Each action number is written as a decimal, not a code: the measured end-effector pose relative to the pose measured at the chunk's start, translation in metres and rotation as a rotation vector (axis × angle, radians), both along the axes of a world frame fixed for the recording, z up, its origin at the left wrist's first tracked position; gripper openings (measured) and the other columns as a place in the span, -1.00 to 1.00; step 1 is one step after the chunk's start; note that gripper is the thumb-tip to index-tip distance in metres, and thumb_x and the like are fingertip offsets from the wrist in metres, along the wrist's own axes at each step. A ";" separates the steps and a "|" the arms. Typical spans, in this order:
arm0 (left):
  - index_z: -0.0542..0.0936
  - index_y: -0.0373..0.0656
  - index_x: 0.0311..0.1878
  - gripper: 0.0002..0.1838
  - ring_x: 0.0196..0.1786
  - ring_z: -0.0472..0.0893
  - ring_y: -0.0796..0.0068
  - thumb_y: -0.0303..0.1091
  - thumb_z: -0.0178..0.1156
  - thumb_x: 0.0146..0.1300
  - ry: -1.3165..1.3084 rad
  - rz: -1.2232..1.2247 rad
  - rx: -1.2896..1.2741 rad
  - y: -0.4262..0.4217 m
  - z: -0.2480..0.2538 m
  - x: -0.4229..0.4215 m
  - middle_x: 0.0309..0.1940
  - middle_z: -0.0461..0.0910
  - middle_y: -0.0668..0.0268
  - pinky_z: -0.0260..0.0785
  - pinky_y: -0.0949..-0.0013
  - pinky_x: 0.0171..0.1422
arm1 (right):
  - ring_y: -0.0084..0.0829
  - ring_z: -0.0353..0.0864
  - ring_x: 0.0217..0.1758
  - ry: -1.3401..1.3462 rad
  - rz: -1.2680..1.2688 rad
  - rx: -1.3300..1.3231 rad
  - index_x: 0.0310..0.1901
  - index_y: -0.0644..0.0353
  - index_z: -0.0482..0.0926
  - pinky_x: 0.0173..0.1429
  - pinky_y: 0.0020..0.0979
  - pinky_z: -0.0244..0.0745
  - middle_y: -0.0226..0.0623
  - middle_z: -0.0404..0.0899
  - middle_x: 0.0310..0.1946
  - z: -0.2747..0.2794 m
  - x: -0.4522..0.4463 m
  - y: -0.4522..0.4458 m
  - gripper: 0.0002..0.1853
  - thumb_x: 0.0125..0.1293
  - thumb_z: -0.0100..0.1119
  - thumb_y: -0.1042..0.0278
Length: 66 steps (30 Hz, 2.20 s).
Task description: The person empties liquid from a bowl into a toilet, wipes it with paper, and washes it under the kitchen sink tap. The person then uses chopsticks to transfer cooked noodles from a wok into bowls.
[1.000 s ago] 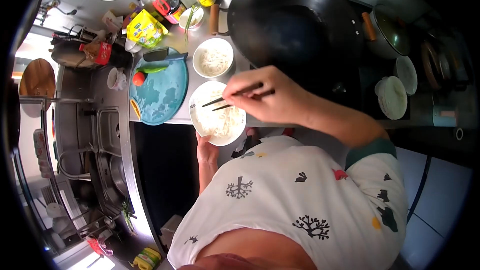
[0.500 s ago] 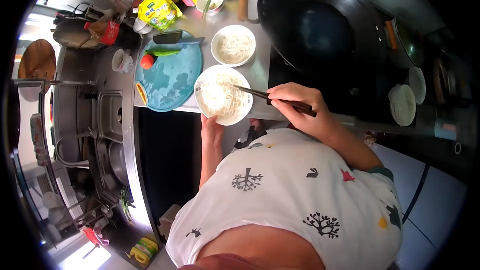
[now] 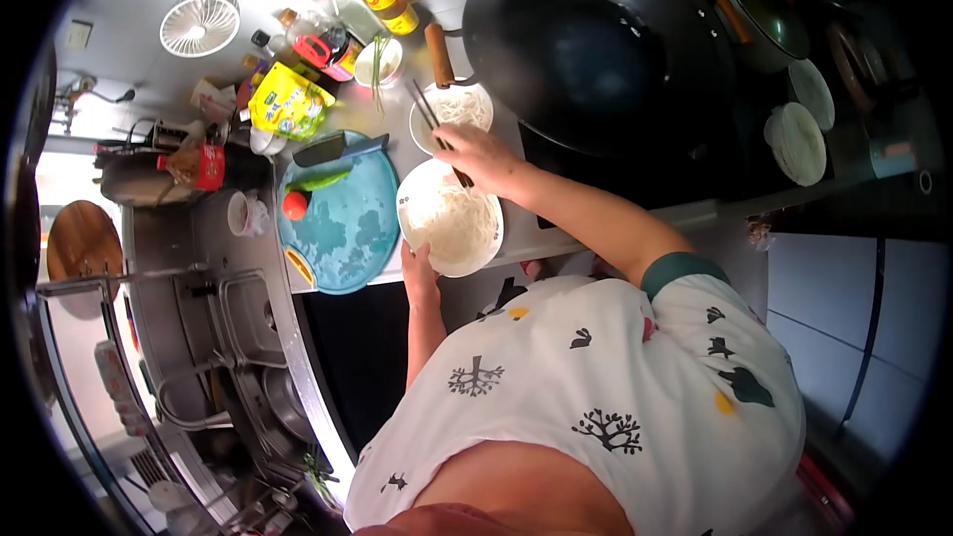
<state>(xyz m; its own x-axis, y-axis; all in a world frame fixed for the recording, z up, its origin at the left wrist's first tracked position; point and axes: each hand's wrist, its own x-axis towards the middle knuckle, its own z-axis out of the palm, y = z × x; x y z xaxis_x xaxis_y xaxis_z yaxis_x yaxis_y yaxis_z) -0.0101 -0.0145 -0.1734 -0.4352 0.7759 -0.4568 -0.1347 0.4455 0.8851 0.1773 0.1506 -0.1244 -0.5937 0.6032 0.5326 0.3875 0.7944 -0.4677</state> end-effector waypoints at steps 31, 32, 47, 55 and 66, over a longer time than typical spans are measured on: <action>0.58 -0.39 -0.33 -0.63 -0.47 0.44 0.57 -0.17 0.12 0.29 0.619 -0.549 0.342 0.235 0.179 0.086 -0.59 0.51 0.32 0.27 0.49 -0.34 | -0.12 0.57 -0.07 -0.226 -1.124 -0.345 0.01 0.25 0.50 0.02 -0.27 0.43 -0.12 0.59 -0.19 0.125 0.395 0.076 -0.67 0.39 -0.07 0.20; 0.58 -0.35 -0.44 -0.62 -0.56 0.39 0.64 -0.15 0.16 0.25 0.442 -0.605 0.317 0.261 0.149 0.070 -0.65 0.48 0.38 0.20 0.52 -0.43 | -0.12 0.57 -0.08 -0.281 -1.121 -0.520 0.01 0.25 0.50 0.01 -0.26 0.43 -0.11 0.59 -0.20 0.120 0.399 0.088 -0.65 0.39 -0.07 0.18; 0.50 -0.22 -0.22 -0.73 -0.69 0.36 0.67 -0.17 0.07 0.35 -0.197 -0.534 0.189 0.233 0.159 0.065 -0.56 0.54 0.34 0.07 0.61 -0.66 | -0.60 0.48 -0.40 0.452 -0.784 -0.968 -0.07 0.25 0.54 -0.23 -0.54 0.36 -0.43 0.52 -0.46 0.099 0.428 0.100 -0.67 0.32 0.06 0.15; 0.51 -0.27 -0.15 -0.64 -0.63 0.38 0.70 -0.10 0.09 0.33 -0.176 -0.274 0.261 0.088 0.189 -0.010 -0.53 0.52 0.36 0.10 0.63 -0.59 | -0.64 0.43 -0.43 0.484 -0.442 -0.850 -0.19 0.22 0.51 -0.31 -0.58 0.31 -0.46 0.48 -0.50 0.159 0.335 0.047 -0.70 0.32 0.09 0.11; 0.54 -0.26 -0.19 -0.57 -0.61 0.40 0.66 -0.02 -0.03 0.37 -0.220 0.184 0.272 -0.212 0.200 -0.139 -0.54 0.55 0.35 0.07 0.59 -0.62 | -0.71 0.39 -0.47 0.088 -0.015 -0.867 -0.15 0.18 0.51 -0.40 -0.63 0.25 -0.52 0.44 -0.52 0.196 0.094 0.008 -0.72 0.34 0.07 0.12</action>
<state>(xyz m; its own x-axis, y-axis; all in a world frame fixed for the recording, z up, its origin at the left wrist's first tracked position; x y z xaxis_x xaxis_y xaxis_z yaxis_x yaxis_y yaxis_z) -0.1492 -0.2269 0.0264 -0.4926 0.8000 -0.3426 -0.3899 0.1491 0.9087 0.2710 0.1586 0.0715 -0.5610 0.8245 -0.0744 0.3294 0.1399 -0.9338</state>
